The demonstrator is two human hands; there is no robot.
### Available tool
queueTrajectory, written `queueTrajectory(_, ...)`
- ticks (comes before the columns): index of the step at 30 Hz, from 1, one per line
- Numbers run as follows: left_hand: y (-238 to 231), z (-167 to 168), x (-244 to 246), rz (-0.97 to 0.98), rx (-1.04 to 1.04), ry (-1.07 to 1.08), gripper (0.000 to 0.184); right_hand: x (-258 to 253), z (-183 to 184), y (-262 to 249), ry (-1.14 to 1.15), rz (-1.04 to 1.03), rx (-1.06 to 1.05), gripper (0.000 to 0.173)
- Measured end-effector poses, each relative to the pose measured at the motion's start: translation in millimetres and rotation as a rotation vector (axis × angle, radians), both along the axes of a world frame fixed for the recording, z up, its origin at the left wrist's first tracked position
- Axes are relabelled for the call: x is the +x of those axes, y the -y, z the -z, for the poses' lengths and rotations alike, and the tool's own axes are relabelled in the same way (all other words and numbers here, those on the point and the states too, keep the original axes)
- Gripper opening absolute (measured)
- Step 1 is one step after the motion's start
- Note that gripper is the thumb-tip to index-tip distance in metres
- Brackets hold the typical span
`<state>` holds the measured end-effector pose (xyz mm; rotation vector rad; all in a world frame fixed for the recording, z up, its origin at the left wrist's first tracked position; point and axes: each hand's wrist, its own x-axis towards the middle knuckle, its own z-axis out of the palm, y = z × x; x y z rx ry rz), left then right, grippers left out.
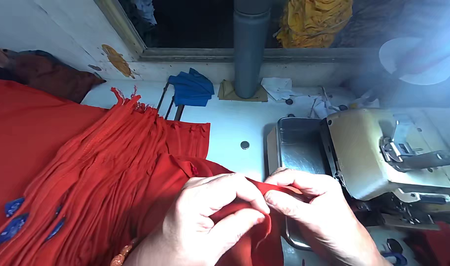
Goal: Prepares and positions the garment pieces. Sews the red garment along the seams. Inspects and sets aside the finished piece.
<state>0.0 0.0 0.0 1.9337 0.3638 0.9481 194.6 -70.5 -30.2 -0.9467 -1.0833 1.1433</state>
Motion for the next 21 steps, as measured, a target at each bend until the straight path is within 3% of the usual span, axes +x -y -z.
queueTrajectory(7, 4.9, 6.8, 13.4, -0.229, 0.109, -0.064, 0.005, -10.0, 3.2, 5.3, 0.082, 0.176, 0.04, 0.023)
queueTrajectory(11, 7.7, 9.1, 18.4, -0.304, 0.101, -0.073, 0.004, -13.0, 8.2, 6.0, 0.279, 0.236, 0.173, 0.028)
queueTrajectory(21, 11.2, 11.9, 23.2, -0.408, 0.145, -0.183, 0.004, -13.6, 12.2, 9.5, 0.427, 0.182, 0.263, 0.032)
